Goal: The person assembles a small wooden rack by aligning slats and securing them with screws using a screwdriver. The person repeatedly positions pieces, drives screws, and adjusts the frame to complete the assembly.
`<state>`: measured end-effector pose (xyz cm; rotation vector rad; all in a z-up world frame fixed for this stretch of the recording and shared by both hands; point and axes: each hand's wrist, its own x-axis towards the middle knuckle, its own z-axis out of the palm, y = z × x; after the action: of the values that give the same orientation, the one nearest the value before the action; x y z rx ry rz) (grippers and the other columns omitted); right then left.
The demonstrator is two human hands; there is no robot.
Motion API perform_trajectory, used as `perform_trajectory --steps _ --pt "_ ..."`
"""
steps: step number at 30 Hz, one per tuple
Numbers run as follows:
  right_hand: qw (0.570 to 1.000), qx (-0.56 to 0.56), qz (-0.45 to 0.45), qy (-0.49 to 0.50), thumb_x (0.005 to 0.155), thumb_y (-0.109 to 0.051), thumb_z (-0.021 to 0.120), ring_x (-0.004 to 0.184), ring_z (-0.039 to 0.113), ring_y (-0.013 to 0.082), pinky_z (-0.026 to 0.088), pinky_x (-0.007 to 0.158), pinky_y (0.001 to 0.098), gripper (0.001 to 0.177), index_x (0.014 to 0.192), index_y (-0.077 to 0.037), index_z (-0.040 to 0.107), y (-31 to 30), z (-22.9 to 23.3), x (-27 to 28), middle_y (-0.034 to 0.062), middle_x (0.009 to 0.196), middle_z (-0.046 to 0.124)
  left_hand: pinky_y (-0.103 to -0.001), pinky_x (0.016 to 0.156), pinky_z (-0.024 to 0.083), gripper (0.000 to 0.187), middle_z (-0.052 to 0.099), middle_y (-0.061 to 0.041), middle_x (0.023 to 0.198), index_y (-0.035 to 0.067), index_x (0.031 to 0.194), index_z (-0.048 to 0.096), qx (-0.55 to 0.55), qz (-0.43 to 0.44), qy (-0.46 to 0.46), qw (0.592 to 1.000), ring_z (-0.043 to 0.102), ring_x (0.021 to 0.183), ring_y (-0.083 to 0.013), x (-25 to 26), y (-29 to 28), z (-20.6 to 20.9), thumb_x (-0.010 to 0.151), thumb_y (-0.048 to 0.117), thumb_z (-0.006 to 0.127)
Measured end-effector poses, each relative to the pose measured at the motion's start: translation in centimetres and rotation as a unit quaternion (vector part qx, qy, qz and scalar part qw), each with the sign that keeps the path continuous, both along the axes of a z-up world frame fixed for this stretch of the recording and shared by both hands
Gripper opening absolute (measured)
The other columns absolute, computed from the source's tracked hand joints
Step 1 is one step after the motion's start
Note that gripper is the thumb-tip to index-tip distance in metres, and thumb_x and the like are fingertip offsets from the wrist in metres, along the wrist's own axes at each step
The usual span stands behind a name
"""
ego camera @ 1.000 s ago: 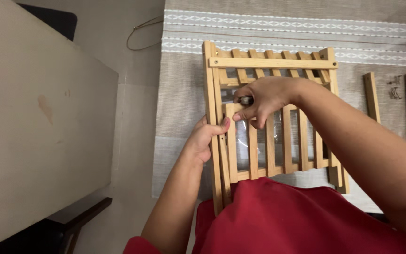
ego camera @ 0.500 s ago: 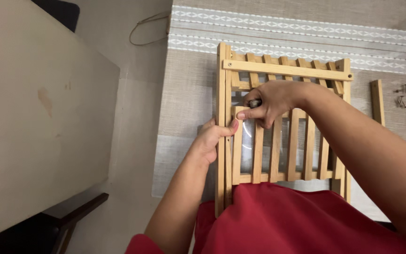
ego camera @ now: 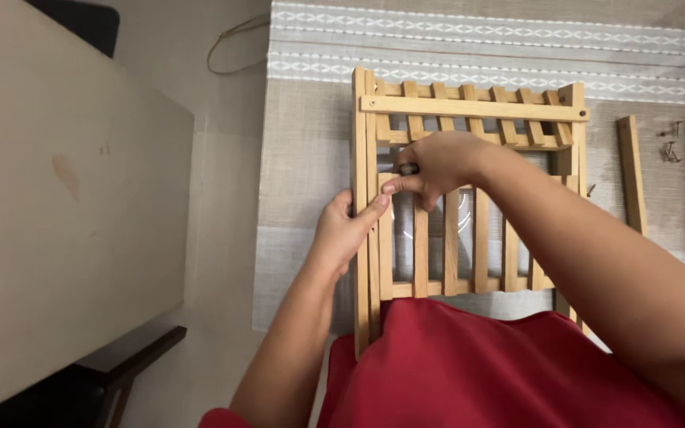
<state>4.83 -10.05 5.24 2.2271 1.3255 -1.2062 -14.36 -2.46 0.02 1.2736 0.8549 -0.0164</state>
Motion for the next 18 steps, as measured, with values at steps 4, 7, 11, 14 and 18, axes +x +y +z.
perform_trajectory --steps 4,7,11,14,18 --pt "0.999 0.033 -0.006 -0.020 0.063 -0.045 0.091 0.099 0.071 0.0337 0.058 0.085 0.0462 0.075 0.127 -0.015 0.068 -0.4 -0.4 -0.5 0.0137 0.101 0.075 -0.032 0.067 0.058 0.040 0.076 -0.009 0.088 0.002 0.105 0.070 0.101 0.015 0.051 0.993 0.073 0.077 -0.0166 0.1 -0.7 0.7 0.085 0.037 0.077" --pt "0.999 0.030 -0.022 -0.003 0.068 -0.052 0.087 0.098 0.073 0.0343 0.058 0.085 0.0470 0.071 0.128 -0.017 0.069 -0.3 -0.5 -0.5 0.0154 0.100 0.077 -0.034 0.070 0.057 0.038 0.076 -0.011 0.086 0.001 0.102 0.070 0.148 0.015 0.065 0.987 0.073 0.078 -0.0194 0.1 -1.1 0.8 0.087 0.036 0.076" --pt "0.997 0.075 -0.026 -0.013 0.064 -0.048 0.089 0.099 0.071 0.0347 0.057 0.083 0.0481 0.071 0.125 -0.018 0.069 -0.7 -0.8 -0.8 0.0135 0.102 0.075 -0.038 0.073 0.057 0.037 0.075 -0.015 0.090 0.002 0.104 0.067 0.256 0.057 0.016 0.965 0.074 0.082 -0.0258 0.5 -2.3 0.4 0.085 0.032 0.076" --pt "0.992 0.106 -0.075 -0.003 0.076 -0.061 0.082 0.100 0.071 0.0353 0.056 0.084 0.0494 0.063 0.121 -0.018 0.074 -1.3 -1.1 -1.6 0.0140 0.101 0.076 -0.041 0.078 0.056 0.035 0.073 -0.019 0.093 0.002 0.103 0.068 0.313 0.044 0.036 0.948 0.073 0.087 -0.0310 0.2 -2.5 0.1 0.086 0.031 0.076" --pt "0.988 0.121 -0.093 -0.003 0.067 -0.048 0.089 0.102 0.072 0.0332 0.058 0.086 0.0454 0.064 0.122 -0.019 0.072 -1.5 -1.3 -2.2 0.0129 0.104 0.077 -0.046 0.082 0.054 0.033 0.070 -0.019 0.097 0.001 0.101 0.067 0.353 0.037 0.034 0.934 0.069 0.092 -0.0357 -0.4 -2.6 0.3 0.083 0.027 0.077"
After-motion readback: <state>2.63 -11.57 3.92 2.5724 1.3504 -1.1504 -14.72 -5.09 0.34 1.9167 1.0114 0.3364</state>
